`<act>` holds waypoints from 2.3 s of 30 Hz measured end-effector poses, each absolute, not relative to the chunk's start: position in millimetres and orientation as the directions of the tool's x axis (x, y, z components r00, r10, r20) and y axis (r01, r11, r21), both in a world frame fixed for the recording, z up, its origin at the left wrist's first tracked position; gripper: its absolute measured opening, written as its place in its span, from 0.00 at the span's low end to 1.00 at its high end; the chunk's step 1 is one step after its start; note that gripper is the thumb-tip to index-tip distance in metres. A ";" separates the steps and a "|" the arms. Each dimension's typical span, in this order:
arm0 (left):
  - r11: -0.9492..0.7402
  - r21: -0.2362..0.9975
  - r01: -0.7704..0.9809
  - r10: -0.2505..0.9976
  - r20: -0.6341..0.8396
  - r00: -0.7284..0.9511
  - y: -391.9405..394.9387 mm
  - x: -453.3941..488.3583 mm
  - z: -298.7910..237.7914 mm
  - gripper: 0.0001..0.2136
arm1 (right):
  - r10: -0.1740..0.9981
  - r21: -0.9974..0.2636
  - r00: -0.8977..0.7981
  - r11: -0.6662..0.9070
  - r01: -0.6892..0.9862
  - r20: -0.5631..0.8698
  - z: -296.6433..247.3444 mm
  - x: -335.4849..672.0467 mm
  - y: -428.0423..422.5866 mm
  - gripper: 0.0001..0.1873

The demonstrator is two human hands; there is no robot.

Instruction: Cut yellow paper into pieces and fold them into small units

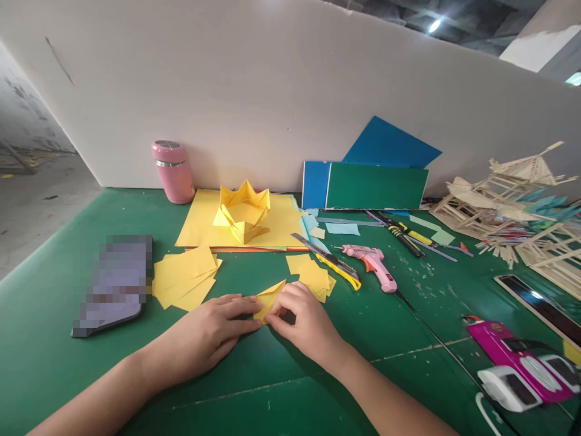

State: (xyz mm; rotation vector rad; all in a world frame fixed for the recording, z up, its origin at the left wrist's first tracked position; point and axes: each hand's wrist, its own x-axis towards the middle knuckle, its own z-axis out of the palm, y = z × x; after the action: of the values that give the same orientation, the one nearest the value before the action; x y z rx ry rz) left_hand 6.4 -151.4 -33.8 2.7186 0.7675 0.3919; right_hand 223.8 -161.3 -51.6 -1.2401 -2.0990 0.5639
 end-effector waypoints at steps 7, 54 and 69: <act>-0.813 0.325 0.484 0.557 0.188 0.809 -154.8 10.3 -30.5 0.21 | 0.884 -0.651 -0.384 0.460 0.604 0.268 -47.4 225.2 -161.8 0.12; -0.854 0.273 0.443 0.495 0.165 0.853 -153.4 13.3 -28.3 0.13 | 0.848 -0.651 -0.371 0.529 0.544 0.379 -52.5 244.0 -153.3 0.11; -0.853 0.252 0.456 0.510 0.224 0.831 -158.8 19.1 -31.9 0.14 | 0.912 -0.632 -0.337 0.406 0.661 0.234 -52.5 238.3 -157.6 0.14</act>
State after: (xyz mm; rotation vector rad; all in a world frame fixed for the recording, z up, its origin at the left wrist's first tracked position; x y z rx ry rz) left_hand 19.1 -158.8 -31.9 2.8234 0.7521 0.4229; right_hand 238.3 -157.6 -52.5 -1.3338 -2.1041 0.5852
